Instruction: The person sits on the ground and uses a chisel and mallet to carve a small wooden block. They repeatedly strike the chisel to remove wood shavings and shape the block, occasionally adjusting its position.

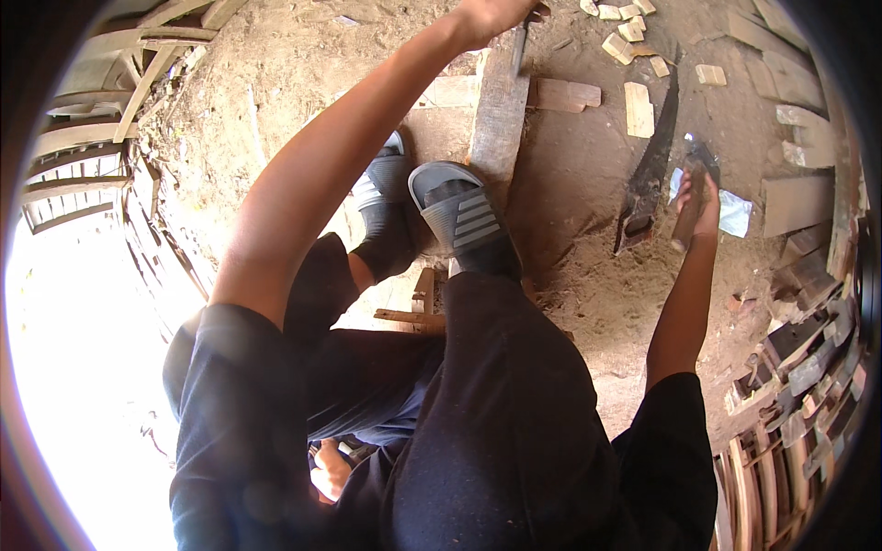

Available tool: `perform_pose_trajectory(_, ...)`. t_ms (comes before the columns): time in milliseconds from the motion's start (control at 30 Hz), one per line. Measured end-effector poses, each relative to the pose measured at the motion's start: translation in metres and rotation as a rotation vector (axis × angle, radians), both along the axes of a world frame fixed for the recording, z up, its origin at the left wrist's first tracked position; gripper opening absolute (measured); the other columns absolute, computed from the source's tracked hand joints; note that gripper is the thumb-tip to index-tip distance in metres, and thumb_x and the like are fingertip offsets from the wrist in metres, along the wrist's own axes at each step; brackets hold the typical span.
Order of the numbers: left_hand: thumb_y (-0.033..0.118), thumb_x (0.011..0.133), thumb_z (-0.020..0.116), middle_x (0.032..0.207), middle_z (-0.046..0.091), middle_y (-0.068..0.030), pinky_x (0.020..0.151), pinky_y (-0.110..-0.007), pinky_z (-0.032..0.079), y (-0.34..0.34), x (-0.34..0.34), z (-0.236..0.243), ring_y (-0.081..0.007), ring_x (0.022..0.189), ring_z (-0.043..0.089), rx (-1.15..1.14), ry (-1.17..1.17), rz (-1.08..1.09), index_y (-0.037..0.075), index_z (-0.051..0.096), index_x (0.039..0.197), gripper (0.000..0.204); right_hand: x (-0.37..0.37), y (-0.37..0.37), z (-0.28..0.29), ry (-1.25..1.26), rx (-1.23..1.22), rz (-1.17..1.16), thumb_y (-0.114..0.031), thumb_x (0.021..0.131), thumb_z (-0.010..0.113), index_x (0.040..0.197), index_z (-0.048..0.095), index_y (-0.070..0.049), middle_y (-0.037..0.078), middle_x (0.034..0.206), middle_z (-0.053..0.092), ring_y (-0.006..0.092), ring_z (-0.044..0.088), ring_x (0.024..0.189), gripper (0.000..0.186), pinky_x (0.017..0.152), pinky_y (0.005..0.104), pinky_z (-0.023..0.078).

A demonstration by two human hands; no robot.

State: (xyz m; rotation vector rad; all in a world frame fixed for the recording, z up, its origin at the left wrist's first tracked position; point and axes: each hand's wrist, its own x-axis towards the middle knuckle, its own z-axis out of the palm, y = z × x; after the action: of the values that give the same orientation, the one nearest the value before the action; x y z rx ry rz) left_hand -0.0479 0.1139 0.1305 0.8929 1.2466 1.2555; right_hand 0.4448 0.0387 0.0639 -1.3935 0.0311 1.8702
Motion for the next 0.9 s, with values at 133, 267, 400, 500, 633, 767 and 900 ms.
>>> perform_pose_trajectory(133, 0.020, 0.090, 0.078, 0.072, 0.071, -0.0079, 0.054, -0.031, 0.050, 0.002, 0.018, 0.022, -0.0128, 0.060, 0.064, 0.067, 0.284, -0.016, 0.000, 0.069, 0.082, 0.023, 0.069, 0.041, -0.013, 0.158, -0.045, 0.003, -0.020, 0.100, 0.069, 0.133, 0.045, 0.008, 0.004, 0.091, 0.057, 0.0086, 0.057, 0.073, 0.049, 0.062, 0.0214, 0.048)
perform_pose_trajectory(267, 0.025, 0.090, 0.079, 0.063, 0.067, -0.0061, 0.048, -0.032, 0.046, -0.004, 0.013, 0.012, -0.0126, 0.052, 0.061, -0.016, 0.229, 0.157, 0.002, 0.069, 0.077, 0.028, 0.003, 0.053, 0.008, -0.193, -0.140, 0.236, -0.026, 0.098, 0.074, 0.120, 0.052, -0.002, -0.003, 0.076, 0.050, 0.0069, 0.051, 0.062, 0.039, 0.055, 0.0220, 0.044)
perform_pose_trajectory(400, 0.028, 0.091, 0.078, 0.067, 0.068, -0.0062, 0.050, -0.031, 0.046, 0.004, 0.025, 0.015, -0.0130, 0.056, 0.063, -0.041, 0.182, 0.253, 0.003, 0.069, 0.079, 0.028, -0.074, 0.031, 0.093, -0.476, 0.078, 0.524, -0.034, 0.096, 0.075, 0.122, 0.058, -0.008, -0.003, 0.072, 0.050, 0.0078, 0.050, 0.058, 0.041, 0.052, 0.0245, 0.042)
perform_pose_trajectory(500, 0.027, 0.093, 0.076, 0.069, 0.067, -0.0044, 0.054, -0.031, 0.047, -0.001, 0.037, 0.018, -0.0133, 0.060, 0.064, 0.085, 0.326, 0.312, 0.004, 0.069, 0.083, 0.026, -0.141, 0.026, 0.155, -0.572, 0.254, 0.599, -0.031, 0.096, 0.074, 0.123, 0.060, -0.007, -0.002, 0.073, 0.052, 0.0085, 0.051, 0.057, 0.039, 0.052, 0.0250, 0.042)
perform_pose_trajectory(633, 0.025, 0.092, 0.073, 0.069, 0.064, -0.0008, 0.060, -0.033, 0.049, -0.030, 0.035, 0.019, -0.0130, 0.064, 0.061, -0.041, 0.189, 0.147, 0.005, 0.068, 0.086, 0.022, -0.197, 0.017, 0.214, -0.598, 0.491, 0.687, -0.023, 0.095, 0.072, 0.122, 0.060, -0.006, 0.000, 0.074, 0.055, 0.0105, 0.054, 0.059, 0.034, 0.054, 0.0257, 0.044)
perform_pose_trajectory(767, 0.039, 0.093, 0.077, 0.068, 0.071, -0.0100, 0.063, -0.034, 0.061, -0.050, 0.034, 0.021, -0.0116, 0.054, 0.067, -0.186, 0.462, -0.148, -0.001, 0.074, 0.085, 0.041, -0.241, -0.002, 0.216, -0.332, 0.868, 0.444, -0.014, 0.094, 0.069, 0.121, 0.059, -0.003, 0.005, 0.081, 0.062, 0.0140, 0.057, 0.061, 0.030, 0.058, 0.0297, 0.046)
perform_pose_trajectory(900, 0.040, 0.087, 0.083, 0.082, 0.077, -0.0141, 0.067, -0.033, 0.061, -0.063, 0.038, 0.031, -0.0131, 0.064, 0.071, -0.201, 0.407, -0.136, -0.004, 0.075, 0.090, 0.045, -0.262, 0.000, 0.228, -0.295, 0.931, 0.490, -0.006, 0.093, 0.064, 0.122, 0.058, 0.003, 0.013, 0.096, 0.066, 0.0145, 0.058, 0.062, 0.031, 0.058, 0.0311, 0.047)
